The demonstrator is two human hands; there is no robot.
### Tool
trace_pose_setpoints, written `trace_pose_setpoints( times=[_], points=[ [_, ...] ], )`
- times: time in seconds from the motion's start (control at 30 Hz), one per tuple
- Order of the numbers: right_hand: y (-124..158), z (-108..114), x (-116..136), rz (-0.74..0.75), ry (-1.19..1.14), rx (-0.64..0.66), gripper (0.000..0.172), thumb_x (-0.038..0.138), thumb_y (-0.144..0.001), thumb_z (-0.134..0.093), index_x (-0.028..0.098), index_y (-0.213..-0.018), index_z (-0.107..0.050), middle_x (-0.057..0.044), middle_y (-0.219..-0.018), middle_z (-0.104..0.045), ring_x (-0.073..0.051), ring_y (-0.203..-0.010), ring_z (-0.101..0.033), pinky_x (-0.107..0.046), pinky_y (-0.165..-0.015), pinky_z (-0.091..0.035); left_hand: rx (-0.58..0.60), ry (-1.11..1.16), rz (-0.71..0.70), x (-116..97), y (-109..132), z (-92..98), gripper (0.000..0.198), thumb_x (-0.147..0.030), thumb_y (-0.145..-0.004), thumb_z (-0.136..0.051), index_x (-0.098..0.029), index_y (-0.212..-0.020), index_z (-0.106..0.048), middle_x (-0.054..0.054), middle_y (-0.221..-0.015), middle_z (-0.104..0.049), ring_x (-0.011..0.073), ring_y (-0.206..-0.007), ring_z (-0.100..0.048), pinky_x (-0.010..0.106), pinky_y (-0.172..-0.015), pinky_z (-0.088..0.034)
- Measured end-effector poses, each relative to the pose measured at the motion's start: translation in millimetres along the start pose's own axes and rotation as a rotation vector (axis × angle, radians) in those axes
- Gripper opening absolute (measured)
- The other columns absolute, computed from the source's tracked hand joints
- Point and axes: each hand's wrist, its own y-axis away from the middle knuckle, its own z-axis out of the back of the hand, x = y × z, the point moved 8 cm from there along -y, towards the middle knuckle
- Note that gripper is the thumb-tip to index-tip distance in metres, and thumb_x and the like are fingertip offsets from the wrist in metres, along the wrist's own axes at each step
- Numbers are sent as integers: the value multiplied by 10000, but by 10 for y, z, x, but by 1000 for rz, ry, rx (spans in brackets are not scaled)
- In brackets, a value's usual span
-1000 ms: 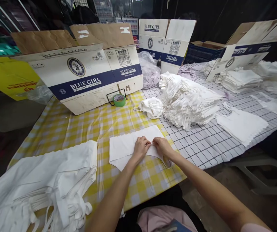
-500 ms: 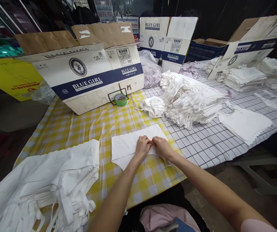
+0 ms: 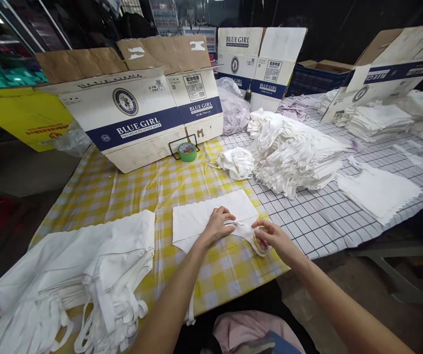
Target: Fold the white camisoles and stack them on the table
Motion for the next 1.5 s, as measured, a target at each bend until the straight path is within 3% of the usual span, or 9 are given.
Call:
trace_pose_setpoints(
  times=[0.27, 0.47, 0.57, 0.67, 0.8, 0.93, 1.03, 1.2, 1.5],
  points=[
    [697, 62, -478, -30, 16, -109, 345, 418, -801, -547, 192, -1060, -517, -90, -951, -642, -230, -949, -593, -354, -837, -441, 80, 64, 4, -41, 76, 6, 326, -235, -717, -581, -247, -1039, -633, 29, -1109, -532, 220, -1060, -458, 371, -979, -353],
    [942, -1, -391, 65, 305, -163, 227, 336, -825, -497, 209, -982, -603, -82, -1027, -624, -225, -954, -566, -322, -812, -429, -6, 251, 57, -36, 391, 306, 445, -227, -806, -470, -237, -1251, -482, 29, -1272, -499, 199, -1171, -451, 348, -1027, -329],
    [1077, -524, -528, 14, 323, 231, 225, 295, -834, -463, 220, -917, -658, -47, -898, -659, -200, -846, -601, -285, -747, -446, -155, 198, 145, 183, 728, 619, 409, -237, -835, -412, -229, -1235, -498, 18, -1286, -504, 186, -1201, -434, 347, -1052, -298],
    [1164, -1158, -780, -80, 312, 554, 359, 309, -775, -548, 221, -1118, -611, -64, -1119, -617, -229, -1019, -561, -302, -867, -416, -194, 92, 230, 377, 1071, 782, 412, -271, -851, -403, -227, -1253, -482, 27, -1329, -473, 191, -1251, -386, 361, -1063, -281],
    [1006, -1908, -969, -132, 197, 644, 610, 427, -758, -578, 206, -1309, -435, -83, -1337, -451, -240, -1239, -378, -334, -1017, -277, -53, -99, 219, 381, 1372, 643, 477, -325, -869, -413, -273, -1339, -356, 19, -1412, -362, 198, -1329, -248, 434, -1097, -169],
    [988, -2368, -953, -156, 54, 744, 354, 439, -781, -551, 189, -1015, -639, -40, -972, -654, -192, -942, -573, -277, -836, -412, 90, -250, 216, 387, 1537, 405, 490, -289, -889, -385, -308, -1367, -280, 9, -1475, -203, 197, -1362, -121, 490, -1091, -90],
    [1090, -2237, -740, -50, 168, 742, 224, 326, -805, -518, 159, -750, -655, -6, -714, -637, -131, -691, -568, -206, -644, -410, 113, -279, 215, 447, 1575, 354, 496, -257, -899, -358, -323, -1377, -244, 3, -1484, -162, 188, -1367, -89, 497, -1087, -71],
    [1236, -1505, -130, 229, 664, 518, 289, 270, -832, -476, 174, -582, -584, -3, -521, -572, -111, -495, -487, -219, -483, -267, 137, -272, 218, 530, 1559, 344, 509, -290, -894, -368, -338, -1380, -226, -1, -1489, -144, 191, -1369, -69, 489, -1085, -57],
    [1028, -713, 205, 281, 1007, 149, 238, 290, -876, -429, 249, -923, -658, -59, -777, -626, -198, -724, -586, -260, -583, -341, 65, -190, 210, 395, 1546, 429, 485, -210, -872, -359, -312, -1346, -325, 1, -1474, -217, 194, -1362, -130, 489, -1089, -76]
  ],
)
